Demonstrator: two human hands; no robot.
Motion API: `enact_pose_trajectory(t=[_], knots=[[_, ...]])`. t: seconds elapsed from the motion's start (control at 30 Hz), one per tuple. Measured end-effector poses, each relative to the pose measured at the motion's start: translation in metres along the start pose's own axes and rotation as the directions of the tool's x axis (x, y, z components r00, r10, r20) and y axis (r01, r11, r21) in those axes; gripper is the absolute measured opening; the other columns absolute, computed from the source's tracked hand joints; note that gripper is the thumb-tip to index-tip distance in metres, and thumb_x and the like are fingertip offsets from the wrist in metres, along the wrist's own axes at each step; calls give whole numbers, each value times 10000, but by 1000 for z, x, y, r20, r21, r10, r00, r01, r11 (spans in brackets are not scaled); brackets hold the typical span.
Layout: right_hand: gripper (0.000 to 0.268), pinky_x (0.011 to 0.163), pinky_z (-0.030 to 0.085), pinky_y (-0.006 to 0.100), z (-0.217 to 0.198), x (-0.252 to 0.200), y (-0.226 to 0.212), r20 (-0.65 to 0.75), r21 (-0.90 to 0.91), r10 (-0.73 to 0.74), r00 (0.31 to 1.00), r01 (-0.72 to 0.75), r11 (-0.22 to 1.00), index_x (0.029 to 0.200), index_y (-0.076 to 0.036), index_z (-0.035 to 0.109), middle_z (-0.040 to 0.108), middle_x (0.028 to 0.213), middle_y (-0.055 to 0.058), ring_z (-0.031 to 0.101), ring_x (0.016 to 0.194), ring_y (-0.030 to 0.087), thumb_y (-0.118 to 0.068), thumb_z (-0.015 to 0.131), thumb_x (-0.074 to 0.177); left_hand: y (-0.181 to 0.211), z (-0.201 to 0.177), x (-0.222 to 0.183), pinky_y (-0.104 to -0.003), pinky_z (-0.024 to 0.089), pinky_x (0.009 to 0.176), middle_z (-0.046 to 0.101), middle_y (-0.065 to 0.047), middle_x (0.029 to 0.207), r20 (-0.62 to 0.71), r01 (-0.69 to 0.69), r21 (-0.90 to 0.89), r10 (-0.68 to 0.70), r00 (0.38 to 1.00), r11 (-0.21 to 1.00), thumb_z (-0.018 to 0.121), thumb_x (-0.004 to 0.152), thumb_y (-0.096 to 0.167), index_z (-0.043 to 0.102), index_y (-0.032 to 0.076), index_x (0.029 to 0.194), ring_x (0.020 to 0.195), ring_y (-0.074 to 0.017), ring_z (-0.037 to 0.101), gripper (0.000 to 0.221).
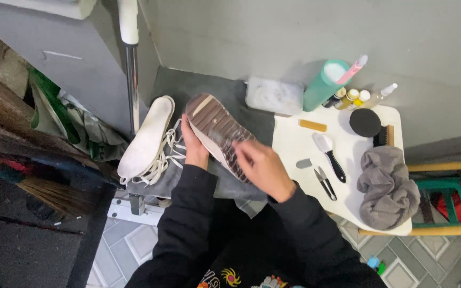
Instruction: Applying a liquid substance to the sole of a shoe using a small brush at a repair bench.
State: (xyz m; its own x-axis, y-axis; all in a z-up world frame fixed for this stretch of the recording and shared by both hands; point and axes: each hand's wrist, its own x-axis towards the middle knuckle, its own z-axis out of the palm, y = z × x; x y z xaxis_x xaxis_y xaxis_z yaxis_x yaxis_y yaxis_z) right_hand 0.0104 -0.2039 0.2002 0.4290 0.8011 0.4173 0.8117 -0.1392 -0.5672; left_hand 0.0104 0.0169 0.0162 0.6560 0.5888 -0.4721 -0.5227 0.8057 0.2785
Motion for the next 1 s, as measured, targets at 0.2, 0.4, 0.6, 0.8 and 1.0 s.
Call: enact_pose_trajectory(t=[0.2, 0.4, 0.6, 0.8, 1.0], knots=[[108, 555, 584, 360, 6, 16, 2, -16, 118, 23, 1000, -21, 993, 909, -93, 712, 691, 713, 136, 718, 655, 324, -63, 621, 961, -3, -9, 8, -562, 501, 1068, 682, -182, 1326, 0, -2, -11, 2, 1000, 1000, 752, 778, 462, 733, 113, 1238, 1170, -362, 674, 577], [83, 578, 566, 410, 15, 24, 6, -3, 105, -24, 1000, 25, 994, 901, -98, 692, 678, 707, 142, 709, 681, 355, -76, 633, 954, 0, 6, -13, -526, 532, 1035, 715, -161, 1264, 2, -1, -17, 1, 1000, 1000, 749, 786, 437, 758, 108, 1180, 1115, -331, 698, 513], [90, 575, 554, 397, 14, 34, 18, -17, 104, -31, 999, 33, 994, 883, -75, 688, 681, 688, 146, 705, 665, 356, -30, 634, 940, -3, -2, -4, -513, 545, 1024, 718, -189, 1251, 7, -8, -31, 8, 1000, 999, 749, 798, 411, 765, 87, 1150, 1106, -338, 706, 479], [111, 684, 542, 538, -29, 42, 101, -178, -136, 178, 968, -203, 970, 1046, -53, 679, 670, 755, 261, 686, 775, 468, -43, 636, 945, -4, -21, 20, -526, 560, 1009, 738, -167, 1215, -16, 10, -21, -11, 1000, 1000, 759, 776, 401, 780, 114, 1136, 1053, -343, 729, 461], [135, 682, 601, 490, -63, 60, 181, -40, -501, 368, 929, -337, 797, 1005, -100, 740, 728, 758, 179, 747, 785, 405, -132, 620, 954, -2, 0, -6, -537, 579, 977, 757, -172, 1161, 6, 24, -29, -24, 1000, 999, 757, 748, 393, 795, 138, 1087, 1015, -348, 742, 426]])
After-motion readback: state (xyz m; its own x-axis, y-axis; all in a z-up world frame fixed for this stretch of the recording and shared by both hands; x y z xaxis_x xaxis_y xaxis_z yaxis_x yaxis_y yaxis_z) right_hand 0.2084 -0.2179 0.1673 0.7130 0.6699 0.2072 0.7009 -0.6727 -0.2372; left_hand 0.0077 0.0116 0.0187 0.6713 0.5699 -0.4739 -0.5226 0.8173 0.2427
